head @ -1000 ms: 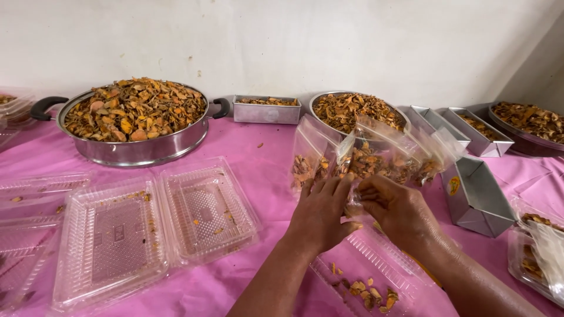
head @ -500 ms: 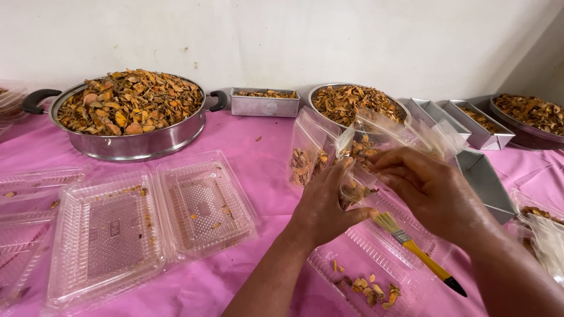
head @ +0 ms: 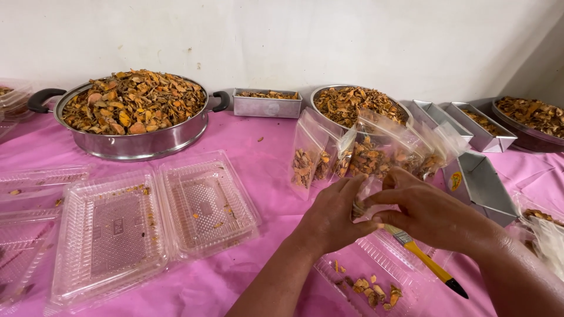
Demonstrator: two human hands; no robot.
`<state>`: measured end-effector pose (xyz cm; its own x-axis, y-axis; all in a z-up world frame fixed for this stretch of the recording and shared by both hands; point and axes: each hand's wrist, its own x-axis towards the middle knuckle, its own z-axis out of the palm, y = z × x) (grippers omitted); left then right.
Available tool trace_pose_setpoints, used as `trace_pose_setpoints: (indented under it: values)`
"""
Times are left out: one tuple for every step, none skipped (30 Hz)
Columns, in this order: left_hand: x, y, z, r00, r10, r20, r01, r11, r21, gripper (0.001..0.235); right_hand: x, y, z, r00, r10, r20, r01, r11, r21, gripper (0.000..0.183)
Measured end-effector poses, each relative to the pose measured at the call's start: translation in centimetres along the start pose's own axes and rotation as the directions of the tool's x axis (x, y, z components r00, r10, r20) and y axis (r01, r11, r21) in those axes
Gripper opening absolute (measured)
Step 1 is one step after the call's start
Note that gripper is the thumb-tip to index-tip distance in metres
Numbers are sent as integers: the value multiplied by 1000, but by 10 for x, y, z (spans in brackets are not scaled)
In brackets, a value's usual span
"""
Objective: Packaging dried herbs into small plastic bags and using a brush to gather stray pieces.
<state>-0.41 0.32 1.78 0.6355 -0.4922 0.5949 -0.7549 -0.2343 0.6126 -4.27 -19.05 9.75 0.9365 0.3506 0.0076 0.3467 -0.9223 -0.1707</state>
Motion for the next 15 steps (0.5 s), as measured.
trace_pose_setpoints:
  values:
    - [0,-1,0,1000,-19,8,19,1000,4,78,0,1,2,999,16,-46,-14,999,31,41]
    - [1,1,-2,1000,-21,8,21,1000,3,78,-2,-1,2,999,15,-44,-14,999,31,41]
    - [1,2,-4,1000,0,-2,0,1000,8,76,-4,-4,2,966,-191,-173,207,975,81,35]
    - [0,4,-6,1000,19,-12,-19,1000,13,74,-6,-7,3,875,-375,-306,422,901,101,30]
    - [0,0,-3,1000,15,-15,-15,1000,12,74,-3,-7,2,876,-377,-302,423,900,103,30]
    - [0,-3,-1,1000,21,1,-21,1000,-4,54,-2,-8,1,921,-323,-219,356,925,133,27]
    - [0,-5,2,999,28,18,-28,999,-19,39,0,-9,-1,955,-267,-132,286,945,156,24]
    - [-1,-7,2,999,31,19,-30,999,-20,39,1,-11,-4,955,-265,-133,285,946,155,24]
    - [-1,-9,3,998,13,63,-12,1000,-4,39,3,-13,-8,990,-139,13,133,966,221,24]
    - [-1,-10,3,994,-6,106,5,1000,14,39,5,-15,-13,986,-15,165,-29,964,263,25]
    - [-2,-10,3,994,-4,106,3,1000,13,39,6,-11,-10,986,-14,163,-30,965,262,25]
    - [-3,-10,2,994,9,112,-11,1000,13,46,7,-8,-8,978,-35,206,-36,944,327,28]
    - [-3,-11,1,993,22,118,-24,1000,13,58,8,-4,-5,967,-58,248,-45,920,390,31]
    - [-3,-7,-2,993,22,118,-24,1000,14,58,7,-4,-4,967,-59,247,-43,920,390,31]
    - [-2,-3,-4,988,-26,153,25,1000,7,58,6,-2,-3,963,-69,261,-41,919,393,33]
